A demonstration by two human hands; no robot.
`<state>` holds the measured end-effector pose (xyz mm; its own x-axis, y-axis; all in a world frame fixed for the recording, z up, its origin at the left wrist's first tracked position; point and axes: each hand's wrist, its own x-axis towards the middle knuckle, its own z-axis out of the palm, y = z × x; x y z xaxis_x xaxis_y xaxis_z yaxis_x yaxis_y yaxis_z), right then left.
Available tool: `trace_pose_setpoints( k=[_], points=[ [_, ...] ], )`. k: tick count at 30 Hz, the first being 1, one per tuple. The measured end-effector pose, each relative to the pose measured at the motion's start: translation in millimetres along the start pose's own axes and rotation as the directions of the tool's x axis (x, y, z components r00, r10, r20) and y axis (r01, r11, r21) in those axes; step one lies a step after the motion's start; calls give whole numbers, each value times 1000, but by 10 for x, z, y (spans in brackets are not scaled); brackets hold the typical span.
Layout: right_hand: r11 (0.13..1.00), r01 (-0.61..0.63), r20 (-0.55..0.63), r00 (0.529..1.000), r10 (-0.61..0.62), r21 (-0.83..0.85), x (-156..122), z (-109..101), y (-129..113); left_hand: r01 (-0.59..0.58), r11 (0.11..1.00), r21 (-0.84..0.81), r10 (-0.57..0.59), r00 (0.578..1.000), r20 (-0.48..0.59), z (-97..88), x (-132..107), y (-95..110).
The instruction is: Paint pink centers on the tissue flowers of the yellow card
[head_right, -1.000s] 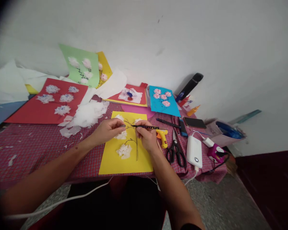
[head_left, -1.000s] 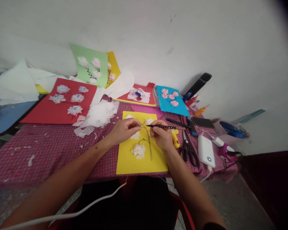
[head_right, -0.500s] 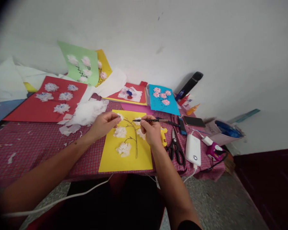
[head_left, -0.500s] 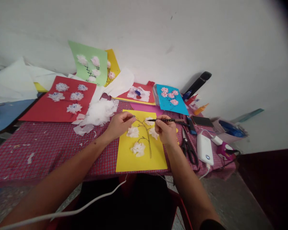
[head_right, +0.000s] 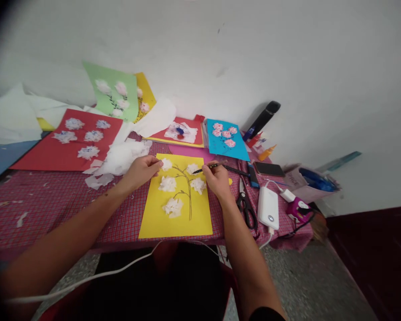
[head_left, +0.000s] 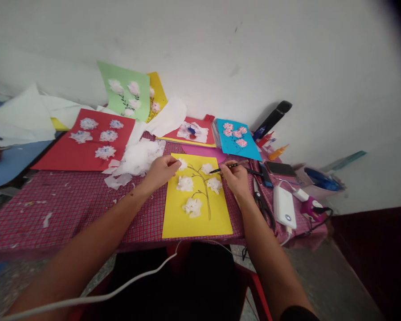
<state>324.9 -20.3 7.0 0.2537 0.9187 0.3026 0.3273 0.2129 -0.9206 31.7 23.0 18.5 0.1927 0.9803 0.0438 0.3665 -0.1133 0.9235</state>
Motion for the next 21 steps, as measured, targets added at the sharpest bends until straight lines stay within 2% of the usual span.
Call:
trace_pose_setpoints(
  k=[4, 10, 16, 19, 21],
  points=[
    [999, -6, 33, 999, 8, -53, -13, -32, 24, -27, 995, 98, 27, 1000, 1, 3, -12, 21],
    [1000, -25, 46, 999, 26, -10, 50, -103, -73, -36, 994, 99, 35, 999, 6, 6, -6, 7],
    [999, -1, -99, 995, 4, 33, 67, -274, -311, -57, 994, 97, 57, 998, 3, 20, 15, -20],
    [1000, 16, -63, 998, -16, 1, -140, -153, -472, -62, 993, 96, 62, 998, 2, 22, 19, -25],
    [997, 25, -110, 994, -17, 78, -309, 1, -505, -57, 994, 95, 58, 998, -2, 21, 17, -24]
  ],
)
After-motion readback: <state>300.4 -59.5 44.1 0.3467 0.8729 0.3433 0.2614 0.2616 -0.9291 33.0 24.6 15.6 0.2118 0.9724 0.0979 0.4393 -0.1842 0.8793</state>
